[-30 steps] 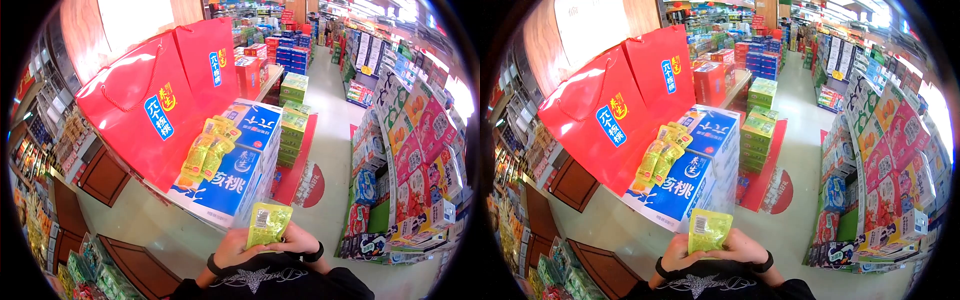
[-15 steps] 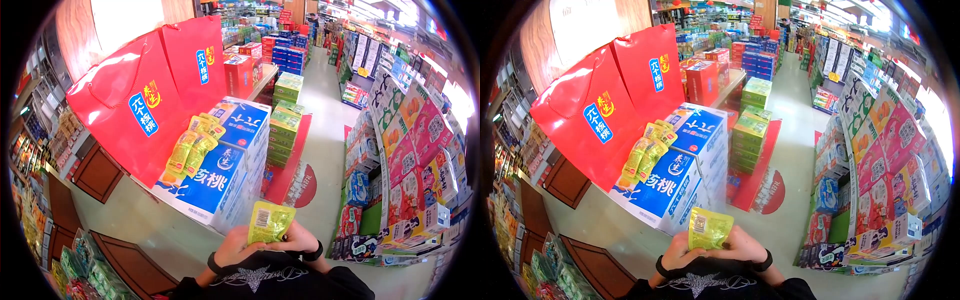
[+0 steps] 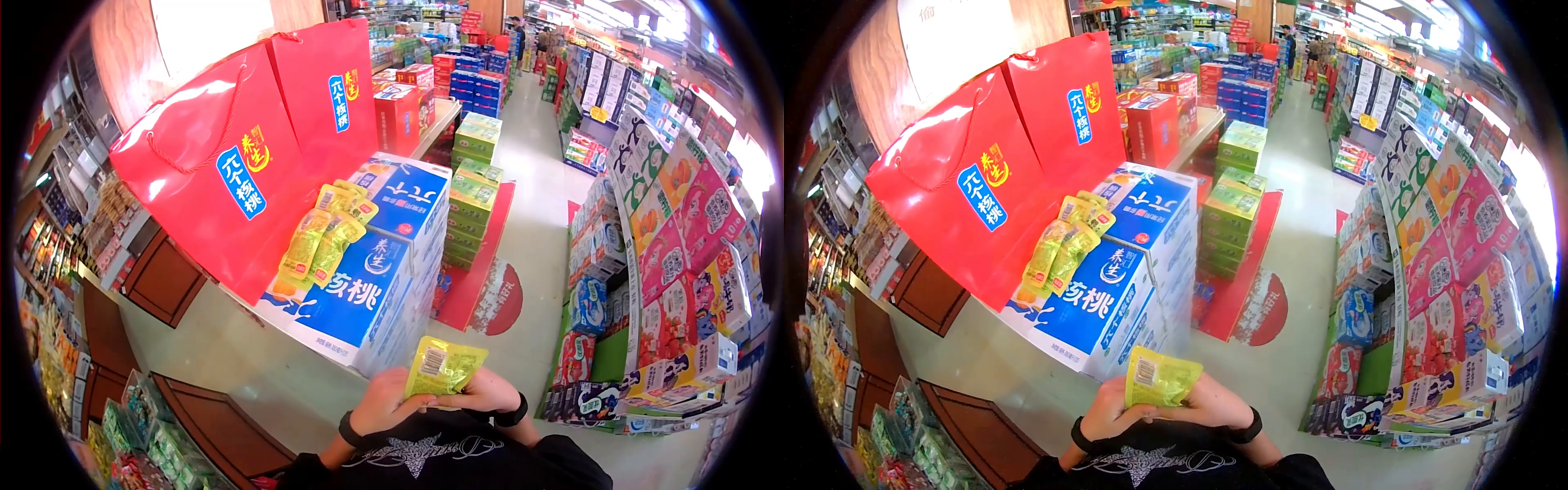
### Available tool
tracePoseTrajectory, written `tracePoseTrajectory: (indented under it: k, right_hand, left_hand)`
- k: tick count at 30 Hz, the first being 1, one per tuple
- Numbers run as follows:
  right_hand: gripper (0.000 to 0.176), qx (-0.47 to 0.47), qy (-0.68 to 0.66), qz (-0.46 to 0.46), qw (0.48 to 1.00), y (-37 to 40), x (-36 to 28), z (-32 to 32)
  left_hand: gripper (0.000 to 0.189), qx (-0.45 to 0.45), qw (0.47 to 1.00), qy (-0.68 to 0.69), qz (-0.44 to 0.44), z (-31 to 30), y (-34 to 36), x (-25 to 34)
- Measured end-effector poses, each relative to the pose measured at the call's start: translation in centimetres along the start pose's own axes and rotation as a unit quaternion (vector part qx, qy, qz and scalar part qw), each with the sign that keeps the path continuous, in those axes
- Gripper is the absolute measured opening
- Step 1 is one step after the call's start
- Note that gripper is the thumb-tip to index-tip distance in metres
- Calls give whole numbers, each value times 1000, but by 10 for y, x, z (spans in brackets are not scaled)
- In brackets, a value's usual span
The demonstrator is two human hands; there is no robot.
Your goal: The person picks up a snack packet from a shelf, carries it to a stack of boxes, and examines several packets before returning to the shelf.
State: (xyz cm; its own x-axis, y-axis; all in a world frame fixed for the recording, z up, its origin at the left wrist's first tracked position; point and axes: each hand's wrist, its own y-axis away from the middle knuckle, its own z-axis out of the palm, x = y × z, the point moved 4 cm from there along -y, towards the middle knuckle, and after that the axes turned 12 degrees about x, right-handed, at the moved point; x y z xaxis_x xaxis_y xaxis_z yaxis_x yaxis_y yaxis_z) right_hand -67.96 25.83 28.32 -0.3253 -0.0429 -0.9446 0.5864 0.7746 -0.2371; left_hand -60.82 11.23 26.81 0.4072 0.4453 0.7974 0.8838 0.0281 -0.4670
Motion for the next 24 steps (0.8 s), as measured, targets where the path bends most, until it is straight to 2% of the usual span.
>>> tracePoseTrajectory:
  k: [5,9,11,14,17,20,24]
  right_hand:
    - [33,12,4,-14,1000,-4,1,8]
    - [37,6,-22,13,1000,-7,-3,12]
    - [38,1,-30,13,999,-7,-2,13]
    - [39,-5,-35,-11,999,-4,5,13]
    - [38,-12,-39,18,999,-3,11,11]
    - [39,-19,-23,-17,999,-5,9,7]
    - [40,-38,-42,-5,998,-4,15,1]
  left_hand:
    - [17,-7,1000,10,-3,-8,3,-3]
    - [16,-3,1000,13,1,-11,2,-1]
    - [14,25,999,-2,41,-11,2,2]
    - [13,-9,1000,13,21,-11,4,3]
    - [13,-12,1000,8,4,-9,4,4]
    - [13,-6,1000,-7,9,-7,3,4]
    - [15,42,998,-40,18,0,1,12]
